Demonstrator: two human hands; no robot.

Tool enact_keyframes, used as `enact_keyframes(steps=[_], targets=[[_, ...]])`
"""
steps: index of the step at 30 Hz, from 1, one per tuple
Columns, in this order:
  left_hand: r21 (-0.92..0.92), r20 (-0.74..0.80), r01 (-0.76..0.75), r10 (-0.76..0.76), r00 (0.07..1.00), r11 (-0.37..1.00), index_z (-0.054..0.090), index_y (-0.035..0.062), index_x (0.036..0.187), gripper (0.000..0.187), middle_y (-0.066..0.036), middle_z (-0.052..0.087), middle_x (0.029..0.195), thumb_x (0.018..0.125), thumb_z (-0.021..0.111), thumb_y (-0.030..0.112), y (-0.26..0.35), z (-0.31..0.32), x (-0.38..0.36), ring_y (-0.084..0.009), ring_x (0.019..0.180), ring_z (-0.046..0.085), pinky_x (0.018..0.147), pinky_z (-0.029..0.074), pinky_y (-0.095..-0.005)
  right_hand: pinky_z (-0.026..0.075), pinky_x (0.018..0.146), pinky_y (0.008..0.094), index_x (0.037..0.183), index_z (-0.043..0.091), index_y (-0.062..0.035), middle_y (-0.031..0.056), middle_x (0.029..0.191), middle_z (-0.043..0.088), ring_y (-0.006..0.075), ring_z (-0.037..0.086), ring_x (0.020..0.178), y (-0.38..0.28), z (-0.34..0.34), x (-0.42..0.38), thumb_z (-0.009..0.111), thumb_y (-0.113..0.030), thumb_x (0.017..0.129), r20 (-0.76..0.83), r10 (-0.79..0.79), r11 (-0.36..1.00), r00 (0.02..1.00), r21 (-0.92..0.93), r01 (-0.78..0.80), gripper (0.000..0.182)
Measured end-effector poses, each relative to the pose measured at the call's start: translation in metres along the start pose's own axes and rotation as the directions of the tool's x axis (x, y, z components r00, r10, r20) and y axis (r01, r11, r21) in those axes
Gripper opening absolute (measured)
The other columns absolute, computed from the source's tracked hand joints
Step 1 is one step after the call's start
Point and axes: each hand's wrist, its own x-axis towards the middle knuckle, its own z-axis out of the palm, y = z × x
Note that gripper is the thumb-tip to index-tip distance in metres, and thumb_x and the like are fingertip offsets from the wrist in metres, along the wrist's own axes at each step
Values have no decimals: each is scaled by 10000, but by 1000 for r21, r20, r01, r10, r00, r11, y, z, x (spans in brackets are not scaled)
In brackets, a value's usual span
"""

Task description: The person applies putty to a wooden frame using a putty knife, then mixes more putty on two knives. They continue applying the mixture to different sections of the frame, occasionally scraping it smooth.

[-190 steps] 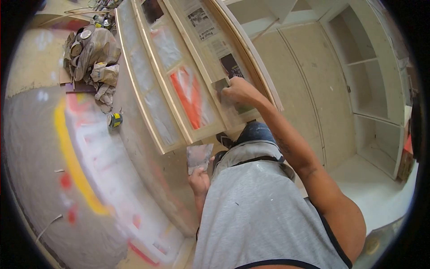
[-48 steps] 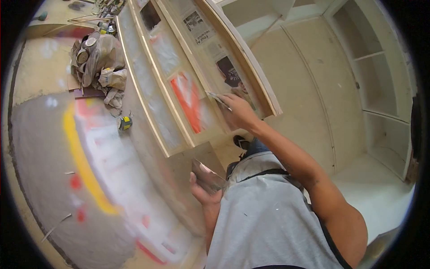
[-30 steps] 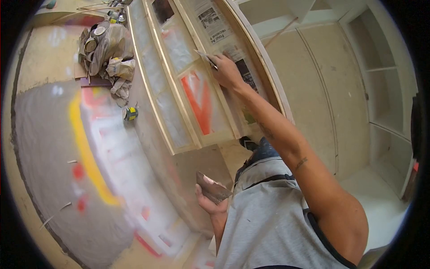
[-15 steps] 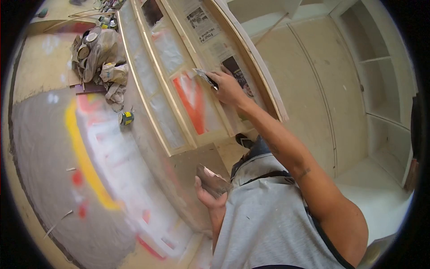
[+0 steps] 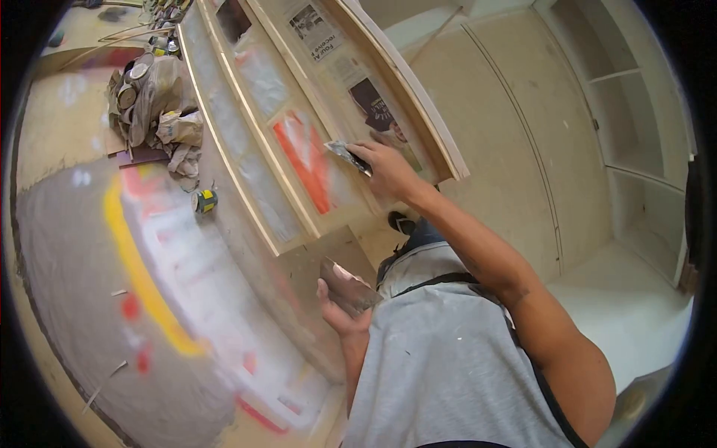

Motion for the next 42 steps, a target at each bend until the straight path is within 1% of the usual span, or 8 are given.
enact_keyframes(steps=[3,6,9,11,17,20,26,42], targets=[[16,53,-4,4,999,1000,626,121,1047,336,-47,658,829,946,515,422,0,-8,2,-168,596,537,501,373,-311,403,1046,418,1204,590,10,184,1193,607,370,571,1101,-3,-2,-15,622,-4,670,41,74,996,996,52,-76,535],[46,127,0,-6,992,999,626,115,1050,341,-56,659,828,944,520,422,0,-11,1,-170,593,535,509,376,-315,464,942,396,1239,573,-3,177,1215,593,367,570,1102,-6,-5,-27,634,-30,692,54,-22,997,998,-72,26,552],[43,119,23,-28,992,999,626,114,1058,347,-60,660,827,942,522,425,-1,-11,-1,-170,585,526,510,374,-314,432,1006,404,1246,568,-8,174,1221,589,358,558,1124,-9,-5,-41,655,-52,694,95,85,996,992,25,-87,560],[53,139,5,-12,990,999,626,116,1067,352,-60,658,825,942,520,428,-1,-18,1,-167,582,522,513,373,-311,316,1127,462,1233,568,-12,164,1197,600,331,564,1125,-12,-6,-48,672,-34,653,61,46,998,997,36,-49,590],[52,168,52,-60,984,997,627,126,1093,360,-52,658,830,950,499,431,1,-26,-1,-165,565,492,516,369,-318,288,1139,480,1216,575,-28,144,1167,612,298,570,1119,-16,-4,-69,672,-35,667,46,38,999,998,-38,-36,558],[74,149,51,-62,987,996,623,127,1101,361,-46,657,828,954,490,429,0,-28,-5,-163,549,470,505,358,-318,292,1142,466,1246,568,-57,129,1214,604,306,583,1095,-19,-5,-80,666,-81,740,75,44,994,996,-104,-36,516],[97,156,53,-67,986,994,620,118,1095,358,-47,657,826,959,482,420,0,-34,-13,-164,525,452,477,341,-325,282,1143,487,1263,554,-85,111,1206,613,290,591,1087,-21,-1,-104,662,-83,748,50,43,988,998,-150,-35,526],[198,131,74,-101,986,977,611,101,1057,357,-59,654,826,952,494,422,0,-55,-17,-192,574,518,489,382,-336,337,1106,462,1223,580,-57,117,1215,607,273,583,1111,-34,2,-149,664,-1,679,1,125,991,992,-51,-124,554]])
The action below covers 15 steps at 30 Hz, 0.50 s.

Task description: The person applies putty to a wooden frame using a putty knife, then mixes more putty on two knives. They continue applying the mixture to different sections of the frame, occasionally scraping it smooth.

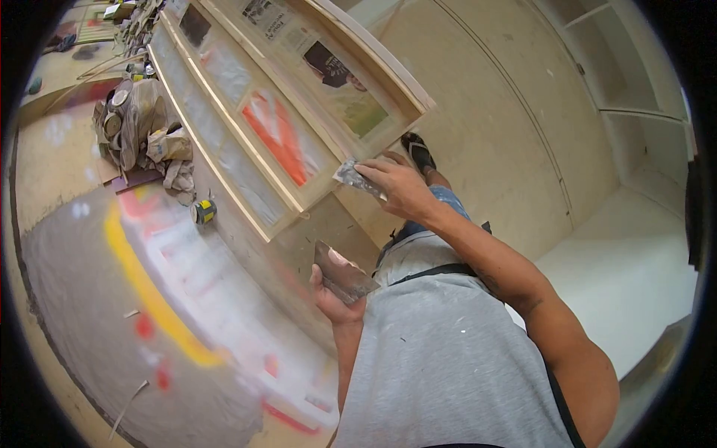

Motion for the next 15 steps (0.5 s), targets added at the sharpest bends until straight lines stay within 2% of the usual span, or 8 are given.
enact_keyframes(steps=[5,11,15], targets=[[-14,7,27,-27,1000,1000,610,96,1060,365,-50,642,807,954,487,422,0,-1,-2,-180,561,494,487,372,-335,427,1001,414,1238,579,-54,128,1224,604,306,584,1102,-5,1,-10,647,2,702,-24,15,1000,1000,2,-15,543],[42,22,5,-6,1000,999,606,99,1074,370,-47,618,772,957,476,425,-1,-16,7,-169,524,430,480,339,-333,470,933,405,1243,571,-43,152,1222,597,348,583,1086,-4,5,-23,634,17,715,-55,5,999,998,34,-3,534],[20,1,23,-23,1000,1000,606,104,1074,370,-44,622,784,955,480,430,-1,-8,2,-170,526,436,483,342,-332,476,923,412,1231,574,-38,161,1215,595,360,582,1079,-12,-7,-23,628,29,716,-69,50,995,996,91,-44,522]])
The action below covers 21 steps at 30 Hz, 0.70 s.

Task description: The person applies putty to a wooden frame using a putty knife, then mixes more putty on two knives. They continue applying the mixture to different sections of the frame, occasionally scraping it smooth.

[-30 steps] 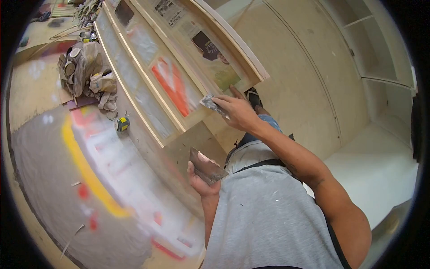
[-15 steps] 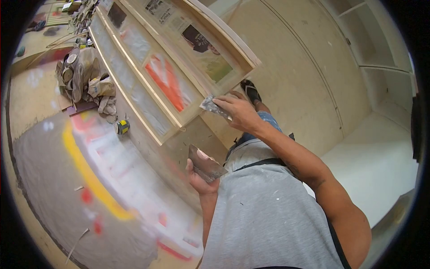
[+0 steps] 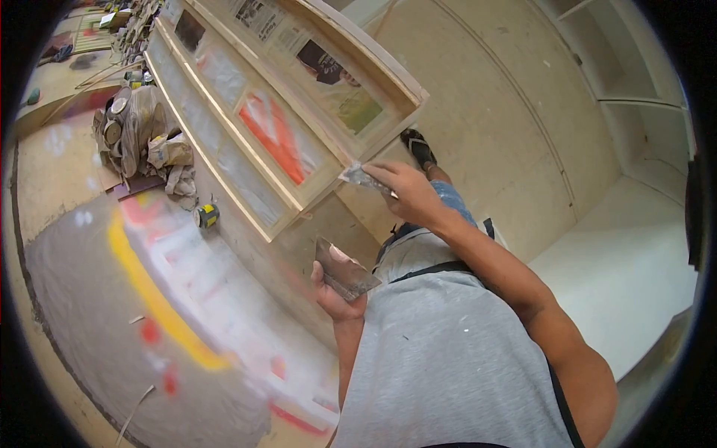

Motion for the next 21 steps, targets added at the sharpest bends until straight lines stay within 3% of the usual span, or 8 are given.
enact_keyframes(steps=[2,6,9,11,18,21], targets=[[35,50,-14,12,999,999,606,110,1076,368,-42,626,799,952,485,434,0,-1,0,-174,535,448,483,344,-335,485,904,406,1246,567,-39,177,1201,599,365,583,1072,2,0,13,633,41,745,-94,-51,999,994,-8,50,512],[5,4,-5,5,1000,1000,610,115,1069,363,-45,636,822,950,489,436,1,-4,2,-179,550,470,491,353,-333,476,921,404,1246,566,-42,172,1212,592,365,570,1093,11,18,29,635,57,736,-96,-7,1000,995,3,8,524],[-15,-6,-2,2,1000,1000,615,120,1059,359,-49,645,833,949,490,438,4,-5,1,-180,566,487,503,365,-333,465,939,414,1231,561,-15,176,1200,588,361,563,1093,13,23,27,629,62,689,-90,-80,997,993,-24,78,551],[14,50,7,-7,999,1000,619,120,1052,360,-51,648,832,951,486,438,6,-6,0,-183,568,490,515,373,-336,465,941,410,1235,555,-10,175,1203,586,361,561,1092,12,21,22,637,73,669,-78,-60,998,995,18,62,577],[5,2,17,-17,1000,1000,617,112,1051,364,-59,645,809,953,480,435,4,-5,6,-185,563,490,502,371,-337,460,948,410,1256,540,-22,179,1227,570,364,543,1126,12,9,-3,637,78,672,18,-66,998,998,-2,66,600],[22,76,19,-21,997,1000,620,115,1056,362,-53,645,807,953,480,432,3,-6,8,-182,561,489,499,369,-333,458,951,413,1270,529,-30,181,1228,568,367,540,1130,7,1,-4,632,73,688,57,-17,1000,998,19,16,600]])
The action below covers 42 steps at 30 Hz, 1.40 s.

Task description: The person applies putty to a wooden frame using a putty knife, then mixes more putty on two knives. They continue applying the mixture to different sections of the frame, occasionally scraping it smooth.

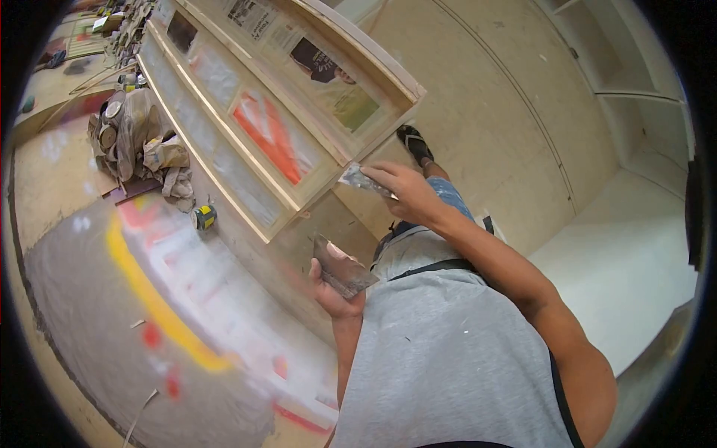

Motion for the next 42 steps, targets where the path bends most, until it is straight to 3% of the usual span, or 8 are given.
enact_keyframes(steps=[18,27,29,32,33,38,40,42], targets=[[44,-58,-9,12,998,999,637,114,1029,344,-49,658,825,946,498,418,3,5,0,-193,585,518,502,387,-332,454,956,406,1253,535,-4,185,1205,573,360,543,1103,5,17,13,647,91,669,-109,-33,999,994,4,33,601],[-17,-81,70,-71,994,997,618,87,1036,333,-56,657,821,958,484,382,-2,30,13,-183,699,642,627,542,-335,461,938,394,1224,589,-36,156,1214,586,361,553,1108,-42,-39,-8,640,92,671,-34,51,998,998,40,-50,570],[-171,224,249,-208,952,953,570,62,1207,391,-68,650,1100,980,446,355,-1,23,24,-222,966,643,868,526,-382,450,961,416,1254,557,-49,157,1216,564,357,542,1112,-75,-58,-7,669,94,587,-38,-128,988,991,79,131,691],[170,195,-68,34,980,983,572,49,1188,390,-88,646,1104,985,433,352,-6,70,10,-228,966,642,886,525,-388,433,989,416,1289,528,-62,150,1255,537,356,519,1147,-116,-70,-2,680,89,574,66,-316,926,946,240,293,746],[-67,281,162,-137,950,985,575,44,1167,382,-94,648,1088,987,433,350,-2,66,20,-222,956,645,858,530,-368,414,1013,406,1315,502,-71,161,1295,503,360,491,1181,-120,-68,-2,673,88,592,158,-266,946,951,233,225,760],[-86,203,-54,71,977,995,575,98,1195,343,-44,667,969,986,446,338,34,77,-7,-154,828,670,731,577,-295,402,1028,413,1340,487,-99,176,1309,487,377,475,1193,-73,-59,49,630,74,695,313,-178,982,933,-9,190,683],[-130,456,-52,106,884,990,593,106,1162,336,-38,684,953,974,478,359,43,74,-12,-115,771,679,656,570,-242,410,995,421,1309,508,-63,184,1245,527,366,497,1154,-57,-48,93,620,13,803,97,-55,995,994,87,46,524],[-155,509,-31,107,854,987,599,107,1131,329,-48,690,987,960,506,372,42,74,-5,-124,812,689,656,576,-270,420,980,417,1308,515,-46,206,1231,538,370,512,1137,-32,-31,152,593,-13,845,-45,-153,986,987,57,155,471]])
